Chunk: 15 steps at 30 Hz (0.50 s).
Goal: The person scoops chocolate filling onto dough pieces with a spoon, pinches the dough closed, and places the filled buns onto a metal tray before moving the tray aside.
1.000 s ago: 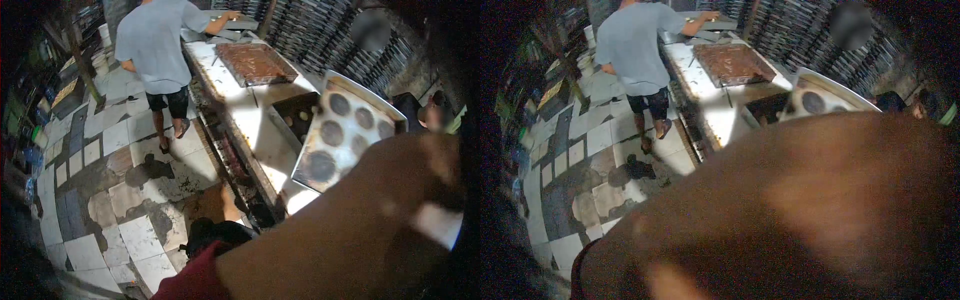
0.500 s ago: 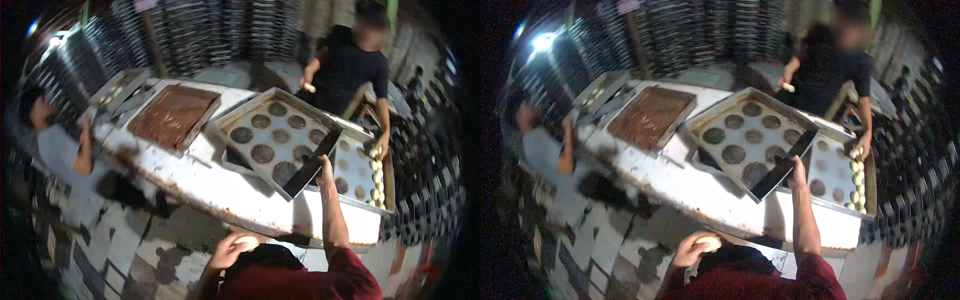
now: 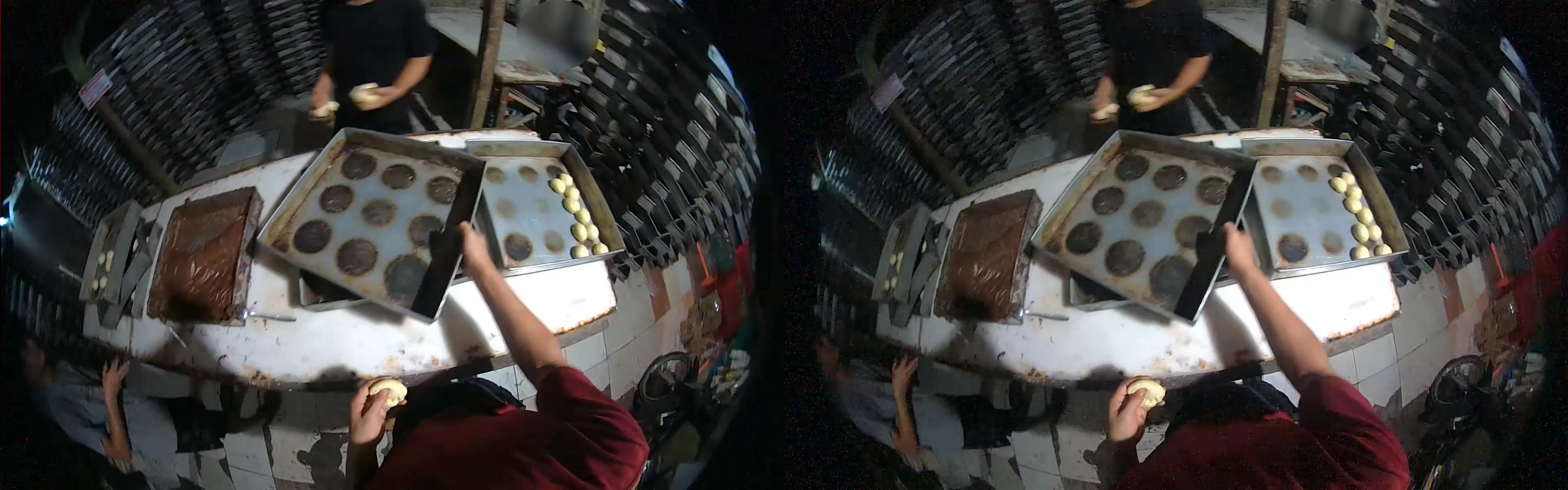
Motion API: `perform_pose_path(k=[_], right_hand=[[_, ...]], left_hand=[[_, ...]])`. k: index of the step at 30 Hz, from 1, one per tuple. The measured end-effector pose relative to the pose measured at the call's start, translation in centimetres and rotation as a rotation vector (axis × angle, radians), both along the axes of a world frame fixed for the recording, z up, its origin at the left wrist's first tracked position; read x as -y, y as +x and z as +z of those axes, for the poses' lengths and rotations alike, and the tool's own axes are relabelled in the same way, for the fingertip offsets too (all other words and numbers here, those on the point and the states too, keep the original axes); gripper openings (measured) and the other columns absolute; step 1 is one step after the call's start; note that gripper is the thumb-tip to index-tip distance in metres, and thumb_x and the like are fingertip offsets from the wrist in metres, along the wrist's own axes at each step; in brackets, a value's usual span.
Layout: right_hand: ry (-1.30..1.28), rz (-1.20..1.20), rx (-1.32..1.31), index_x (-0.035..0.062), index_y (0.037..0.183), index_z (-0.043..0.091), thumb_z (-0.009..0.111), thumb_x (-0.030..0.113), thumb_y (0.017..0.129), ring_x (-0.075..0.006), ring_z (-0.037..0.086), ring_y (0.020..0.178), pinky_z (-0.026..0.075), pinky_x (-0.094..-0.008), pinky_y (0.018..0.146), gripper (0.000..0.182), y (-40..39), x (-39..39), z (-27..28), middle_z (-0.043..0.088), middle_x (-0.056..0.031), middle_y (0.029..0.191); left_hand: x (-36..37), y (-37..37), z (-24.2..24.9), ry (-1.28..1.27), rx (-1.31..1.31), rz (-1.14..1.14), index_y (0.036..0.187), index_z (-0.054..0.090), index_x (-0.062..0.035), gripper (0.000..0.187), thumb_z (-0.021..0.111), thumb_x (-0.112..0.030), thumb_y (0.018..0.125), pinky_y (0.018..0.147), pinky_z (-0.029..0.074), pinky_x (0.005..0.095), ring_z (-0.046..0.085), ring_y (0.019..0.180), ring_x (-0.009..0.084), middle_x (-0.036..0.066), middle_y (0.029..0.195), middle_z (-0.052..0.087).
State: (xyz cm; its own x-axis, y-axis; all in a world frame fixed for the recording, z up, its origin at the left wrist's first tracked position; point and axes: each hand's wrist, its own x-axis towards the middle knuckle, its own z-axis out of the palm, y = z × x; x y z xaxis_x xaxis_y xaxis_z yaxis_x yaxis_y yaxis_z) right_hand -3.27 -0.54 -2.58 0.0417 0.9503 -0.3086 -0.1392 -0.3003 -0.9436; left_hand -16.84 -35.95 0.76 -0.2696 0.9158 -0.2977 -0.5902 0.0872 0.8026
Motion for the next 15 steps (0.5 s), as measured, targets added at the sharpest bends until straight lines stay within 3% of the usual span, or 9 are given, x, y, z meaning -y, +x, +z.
perform_pose_path(k=[2,4,6,7,8,10,12,13,15], right_hand=[[-0.023,-0.021,0.080,-0.0117,0.097,0.058,0.052,0.037,0.082,-0.0207,0.055,0.078,0.043,-0.0336,0.073,0.051,-0.3,0.3,-0.6,0.061,-0.0148,0.085],[-0.024,0.041,-0.104,-0.0127,0.098,0.056,0.052,0.038,0.082,-0.0221,0.055,0.080,0.042,-0.0344,0.075,0.054,-0.4,0.2,-1.2,0.061,-0.0171,0.087],[0.004,0.113,0.009,-0.0134,0.100,0.055,0.052,0.040,0.082,-0.0239,0.057,0.082,0.043,-0.0336,0.075,0.056,0.2,-1.3,-4.2,0.061,-0.0189,0.086],[-0.036,0.207,0.147,-0.0145,0.103,0.053,0.054,0.046,0.081,-0.0259,0.058,0.087,0.044,-0.0319,0.078,0.064,1.0,0.0,-0.6,0.061,-0.0203,0.087],[0.074,0.221,0.215,-0.0159,0.104,0.051,0.057,0.050,0.081,-0.0277,0.058,0.085,0.044,-0.0332,0.079,0.070,1.6,-0.1,-1.5,0.058,-0.0247,0.095],[0.388,0.118,0.228,-0.0126,0.104,0.052,0.062,0.041,0.082,-0.0268,0.057,0.081,0.043,-0.0350,0.079,0.058,3.4,3.8,4.8,0.056,-0.0236,0.098],[0.862,0.101,0.450,-0.0066,0.099,0.056,0.064,0.023,0.083,-0.0267,0.055,0.078,0.043,-0.0366,0.076,0.035,5.5,4.5,7.0,0.055,-0.0189,0.093],[0.992,0.225,0.516,-0.0017,0.093,0.056,0.062,0.012,0.082,-0.0284,0.054,0.077,0.043,-0.0361,0.075,0.019,5.8,3.3,8.4,0.053,-0.0155,0.083],[1.079,0.487,0.718,-0.0018,0.086,0.053,0.060,0.008,0.080,-0.0366,0.055,0.081,0.044,-0.0415,0.072,0.013,4.1,-0.3,11.3,0.055,-0.0193,0.081]], left_hand=[[-2.0,1.6,0.2,0.034,0.096,0.052,0.112,0.050,0.0040,0.023,0.046,0.000,0.090,0.074,0.054,0.0394,0.059,0.094,0.0254,0.016,0.105,0.058],[-3.9,3.5,0.8,0.010,-0.021,0.129,0.112,0.050,0.0036,0.024,0.043,-0.005,0.091,0.075,0.054,0.0397,0.060,0.093,0.0271,0.019,0.107,0.058],[-5.5,5.3,1.1,0.009,-0.016,0.163,0.112,0.050,0.0029,0.024,0.042,-0.006,0.091,0.075,0.054,0.0397,0.060,0.094,0.0270,0.019,0.107,0.058],[-6.4,6.3,1.2,-0.037,0.003,0.166,0.112,0.049,0.0017,0.024,0.042,-0.006,0.091,0.077,0.053,0.0406,0.060,0.095,0.0265,0.018,0.107,0.058],[-7.2,7.8,1.4,-0.046,0.013,0.202,0.112,0.049,0.0017,0.024,0.042,-0.006,0.091,0.077,0.053,0.0406,0.060,0.095,0.0265,0.018,0.107,0.058],[-8.4,10.1,1.9,-0.071,0.153,0.356,0.111,0.050,0.0030,0.022,0.044,-0.002,0.090,0.083,0.051,0.0394,0.059,0.096,0.0247,0.016,0.106,0.058],[-8.5,12.0,1.5,-0.066,0.156,0.455,0.111,0.050,0.0035,0.023,0.045,-0.001,0.089,0.084,0.051,0.0391,0.058,0.098,0.0250,0.017,0.107,0.058],[-8.4,12.7,1.2,-0.059,0.160,0.485,0.112,0.050,0.0041,0.024,0.046,0.000,0.089,0.085,0.050,0.0388,0.058,0.099,0.0254,0.017,0.108,0.058],[-7.0,14.0,-0.6,-0.042,0.105,0.529,0.112,0.050,0.0045,0.024,0.046,0.001,0.088,0.085,0.050,0.0382,0.057,0.100,0.0256,0.017,0.108,0.058]])
